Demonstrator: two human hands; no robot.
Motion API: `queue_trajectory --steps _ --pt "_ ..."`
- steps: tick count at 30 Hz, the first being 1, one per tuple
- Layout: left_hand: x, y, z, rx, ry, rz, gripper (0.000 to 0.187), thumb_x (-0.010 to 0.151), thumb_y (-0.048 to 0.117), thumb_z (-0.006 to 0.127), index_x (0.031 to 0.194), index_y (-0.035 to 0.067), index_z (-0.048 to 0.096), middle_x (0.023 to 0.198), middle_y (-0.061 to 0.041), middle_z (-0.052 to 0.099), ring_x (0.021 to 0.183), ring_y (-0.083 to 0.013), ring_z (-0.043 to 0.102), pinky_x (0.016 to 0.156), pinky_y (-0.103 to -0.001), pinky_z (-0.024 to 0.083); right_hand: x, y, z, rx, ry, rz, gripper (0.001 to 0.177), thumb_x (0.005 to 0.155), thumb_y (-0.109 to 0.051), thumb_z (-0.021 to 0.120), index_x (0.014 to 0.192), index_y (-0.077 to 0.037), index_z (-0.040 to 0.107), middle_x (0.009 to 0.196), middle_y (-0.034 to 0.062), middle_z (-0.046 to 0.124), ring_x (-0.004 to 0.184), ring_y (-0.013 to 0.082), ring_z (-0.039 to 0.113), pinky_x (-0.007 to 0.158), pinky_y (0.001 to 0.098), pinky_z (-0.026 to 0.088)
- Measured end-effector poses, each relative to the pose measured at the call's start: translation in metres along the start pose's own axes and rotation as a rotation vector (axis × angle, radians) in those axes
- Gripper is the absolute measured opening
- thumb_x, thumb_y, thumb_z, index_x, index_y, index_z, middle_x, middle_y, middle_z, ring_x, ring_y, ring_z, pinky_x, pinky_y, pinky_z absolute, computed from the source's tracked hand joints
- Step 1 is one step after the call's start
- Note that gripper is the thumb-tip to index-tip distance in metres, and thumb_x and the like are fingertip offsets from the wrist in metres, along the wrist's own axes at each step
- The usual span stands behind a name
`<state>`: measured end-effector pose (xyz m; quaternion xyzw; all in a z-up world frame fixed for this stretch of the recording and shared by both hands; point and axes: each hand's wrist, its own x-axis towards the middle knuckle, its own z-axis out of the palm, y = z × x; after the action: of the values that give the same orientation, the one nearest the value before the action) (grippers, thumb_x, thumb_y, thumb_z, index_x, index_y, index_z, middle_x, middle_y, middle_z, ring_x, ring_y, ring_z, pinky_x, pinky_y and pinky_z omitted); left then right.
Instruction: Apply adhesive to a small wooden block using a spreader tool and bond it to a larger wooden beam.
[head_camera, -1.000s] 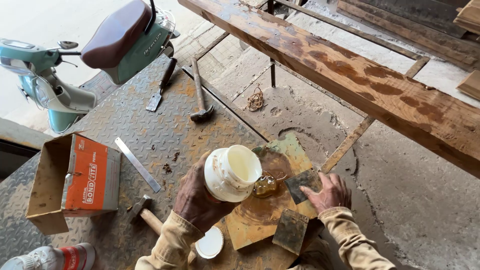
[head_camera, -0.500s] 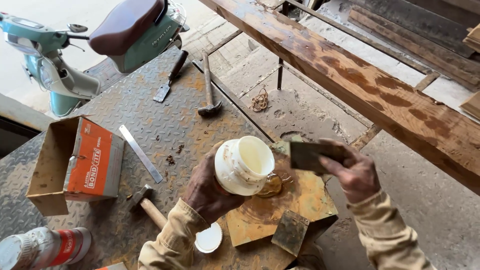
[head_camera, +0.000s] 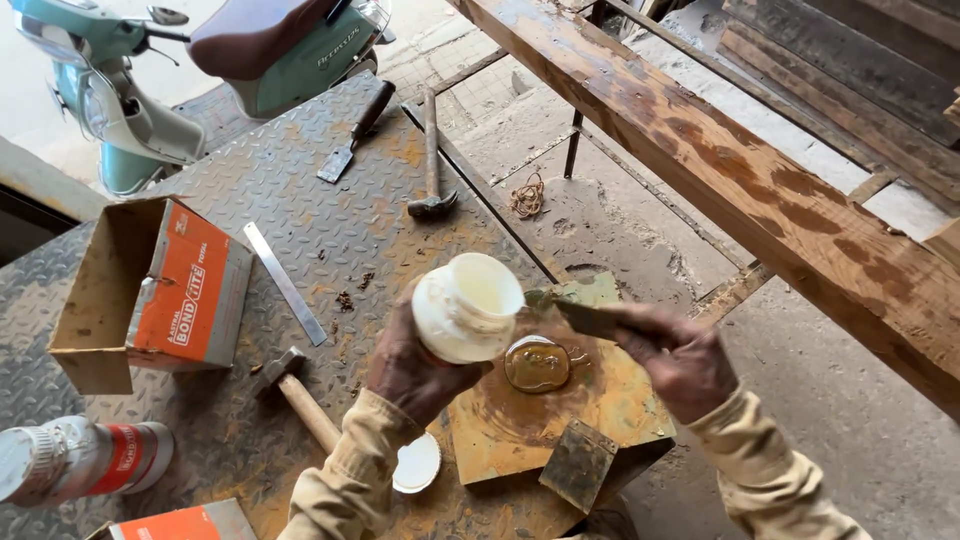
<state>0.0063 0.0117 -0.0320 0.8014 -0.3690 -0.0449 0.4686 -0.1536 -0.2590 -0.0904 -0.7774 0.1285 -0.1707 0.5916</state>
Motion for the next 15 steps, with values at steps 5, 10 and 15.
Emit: queue_trajectory --steps 5,10,15 --pt "-0.031 -0.024 0.002 -0.276 0.069 -0.215 0.106 0.064 0.016 0.094 0.149 0.006 0.03 0.136 -0.017 0.064 0.124 -0.0266 0.069 0.107 -0.038 0.056 -0.04 0.089 0.024 -0.786 -0.033 -0.575 0.026 0.094 -0.005 0.059 0.115 -0.012 0.073 0.117 0.0127 0.077 0.102 0.0228 0.076 0.088 0.0356 0.063" --pt "-0.058 -0.047 -0.001 -0.287 0.172 -0.212 0.113 0.061 0.018 0.096 0.148 0.004 0.024 0.139 -0.018 0.059 0.127 -0.0275 0.064 0.106 -0.039 0.051 -0.084 0.116 0.003 -1.068 -0.261 -0.379 0.034 0.081 -0.007 0.062 0.11 -0.018 0.075 0.106 0.006 0.08 0.094 0.021 0.078 0.09 0.0421 0.059" --pt "-0.086 -0.055 -0.003 -0.309 0.22 -0.188 0.116 0.063 0.017 0.095 0.15 0.002 0.02 0.141 -0.019 0.056 0.13 -0.0277 0.062 0.11 -0.039 0.052 -0.043 0.054 -0.004 -0.79 -0.202 0.691 0.036 0.106 -0.023 0.057 0.138 -0.028 0.07 0.122 0.0015 0.083 0.08 0.0309 0.08 0.074 0.0442 0.068"
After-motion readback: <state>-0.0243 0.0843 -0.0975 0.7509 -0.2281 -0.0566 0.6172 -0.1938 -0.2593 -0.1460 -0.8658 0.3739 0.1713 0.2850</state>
